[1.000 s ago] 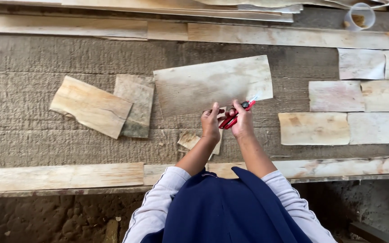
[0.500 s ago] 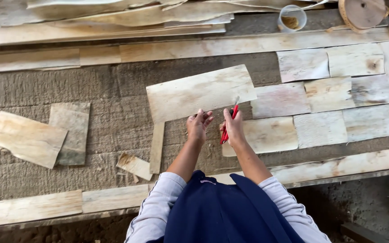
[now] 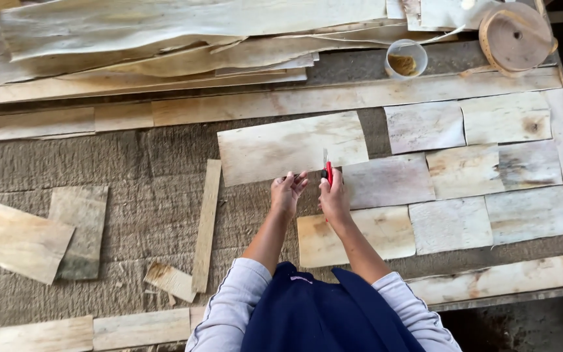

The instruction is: The person uses a red utility knife to cut thin bamboo strips on a workbench. They repeatedly position a strip, score it, and break it into smaller pieces, then place the cut pieces into a growing stack on the right side of the bench.

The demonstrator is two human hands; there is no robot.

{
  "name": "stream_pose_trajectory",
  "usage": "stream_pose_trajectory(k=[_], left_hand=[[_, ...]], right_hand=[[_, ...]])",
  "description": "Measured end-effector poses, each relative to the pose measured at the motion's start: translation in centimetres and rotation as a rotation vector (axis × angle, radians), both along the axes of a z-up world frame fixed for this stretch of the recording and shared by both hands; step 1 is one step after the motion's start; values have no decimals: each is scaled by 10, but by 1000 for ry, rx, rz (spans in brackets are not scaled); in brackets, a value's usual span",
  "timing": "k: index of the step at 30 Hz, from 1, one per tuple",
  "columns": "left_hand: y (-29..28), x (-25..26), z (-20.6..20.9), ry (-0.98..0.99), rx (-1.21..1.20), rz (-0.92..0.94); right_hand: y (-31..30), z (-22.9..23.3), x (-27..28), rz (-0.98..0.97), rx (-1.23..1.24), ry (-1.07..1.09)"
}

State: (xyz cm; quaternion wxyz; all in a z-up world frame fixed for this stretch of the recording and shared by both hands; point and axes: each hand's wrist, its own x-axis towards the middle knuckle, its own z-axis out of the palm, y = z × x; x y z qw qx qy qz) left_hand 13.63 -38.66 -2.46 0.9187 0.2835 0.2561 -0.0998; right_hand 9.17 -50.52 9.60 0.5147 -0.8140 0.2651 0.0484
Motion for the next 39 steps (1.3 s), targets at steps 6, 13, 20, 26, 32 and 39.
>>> stream_pose_trajectory(k=[6, 13, 20, 26, 32, 39], left_hand=[[-23, 29, 6, 51, 38, -91], [-47, 47, -11, 108, 29, -74], [-63, 57, -9, 117, 45, -118], [-62, 58, -17, 137, 157, -198], [-36, 64, 25, 187, 821, -380], [34, 98, 44, 252, 1678, -306]], right_hand=[[-22, -18, 44, -44, 25, -4], [-39, -42, 68, -28, 12, 38], [-42, -46, 79, -41, 3, 56], [-38, -41, 82, -29, -6, 57], [-36, -45, 92, 62, -152, 67], [-47, -93, 95, 254, -413, 118]])
